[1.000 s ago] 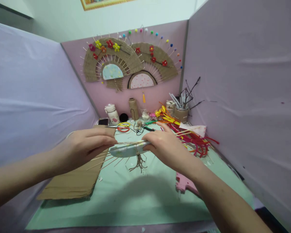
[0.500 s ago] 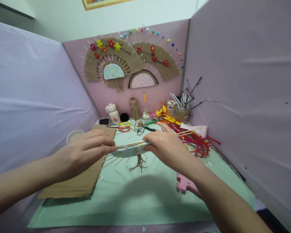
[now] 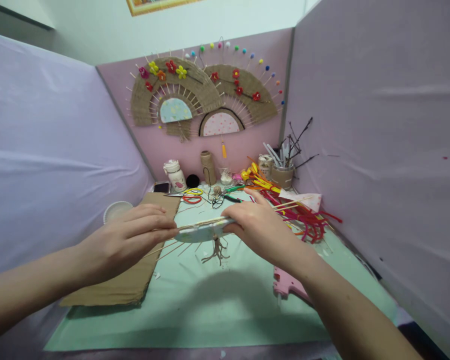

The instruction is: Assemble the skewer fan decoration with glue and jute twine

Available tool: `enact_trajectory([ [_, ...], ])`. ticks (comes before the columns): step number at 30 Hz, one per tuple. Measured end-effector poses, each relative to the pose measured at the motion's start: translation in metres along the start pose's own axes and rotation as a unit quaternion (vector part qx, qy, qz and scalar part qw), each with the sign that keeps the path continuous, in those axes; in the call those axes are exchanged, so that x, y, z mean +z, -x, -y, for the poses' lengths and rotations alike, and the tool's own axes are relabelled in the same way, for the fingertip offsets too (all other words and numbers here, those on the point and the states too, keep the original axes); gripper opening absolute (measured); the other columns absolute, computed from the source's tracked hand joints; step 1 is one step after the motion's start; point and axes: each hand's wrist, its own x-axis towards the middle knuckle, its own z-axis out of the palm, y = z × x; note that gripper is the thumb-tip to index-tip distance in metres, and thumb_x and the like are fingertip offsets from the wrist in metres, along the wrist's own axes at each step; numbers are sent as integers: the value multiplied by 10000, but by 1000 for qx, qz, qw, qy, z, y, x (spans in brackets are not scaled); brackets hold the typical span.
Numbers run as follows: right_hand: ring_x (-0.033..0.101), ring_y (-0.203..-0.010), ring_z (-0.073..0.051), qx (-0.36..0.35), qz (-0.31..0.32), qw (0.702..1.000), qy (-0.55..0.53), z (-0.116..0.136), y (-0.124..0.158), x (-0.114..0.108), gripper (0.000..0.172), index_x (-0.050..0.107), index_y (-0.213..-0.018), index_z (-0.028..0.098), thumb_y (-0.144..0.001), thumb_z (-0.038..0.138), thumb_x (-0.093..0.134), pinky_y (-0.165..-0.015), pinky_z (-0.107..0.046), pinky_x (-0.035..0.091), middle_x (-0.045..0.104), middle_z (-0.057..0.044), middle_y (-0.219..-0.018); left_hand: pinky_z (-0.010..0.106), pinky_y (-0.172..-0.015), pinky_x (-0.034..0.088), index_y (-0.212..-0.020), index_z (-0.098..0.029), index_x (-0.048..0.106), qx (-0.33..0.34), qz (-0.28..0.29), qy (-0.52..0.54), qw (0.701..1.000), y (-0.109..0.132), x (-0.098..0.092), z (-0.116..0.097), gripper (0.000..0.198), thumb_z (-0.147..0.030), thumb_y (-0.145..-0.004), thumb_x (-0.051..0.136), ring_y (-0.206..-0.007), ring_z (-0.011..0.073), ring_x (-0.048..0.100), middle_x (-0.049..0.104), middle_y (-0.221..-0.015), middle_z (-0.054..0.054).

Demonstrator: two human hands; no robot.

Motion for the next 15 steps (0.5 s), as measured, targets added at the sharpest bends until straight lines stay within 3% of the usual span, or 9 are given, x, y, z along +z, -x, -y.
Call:
enact_trajectory([
  [15,686,-841,-169,-15,-16,1000,9,0,1,0,49,686,-912,211,-886,178,661,-1111,-477,315,745,21,-847,362,-875,542,-1022,-126,628,1,-31,-37,999,2,3,-4,191,-51,-871,540,-843,180,648,712,-898,79],
])
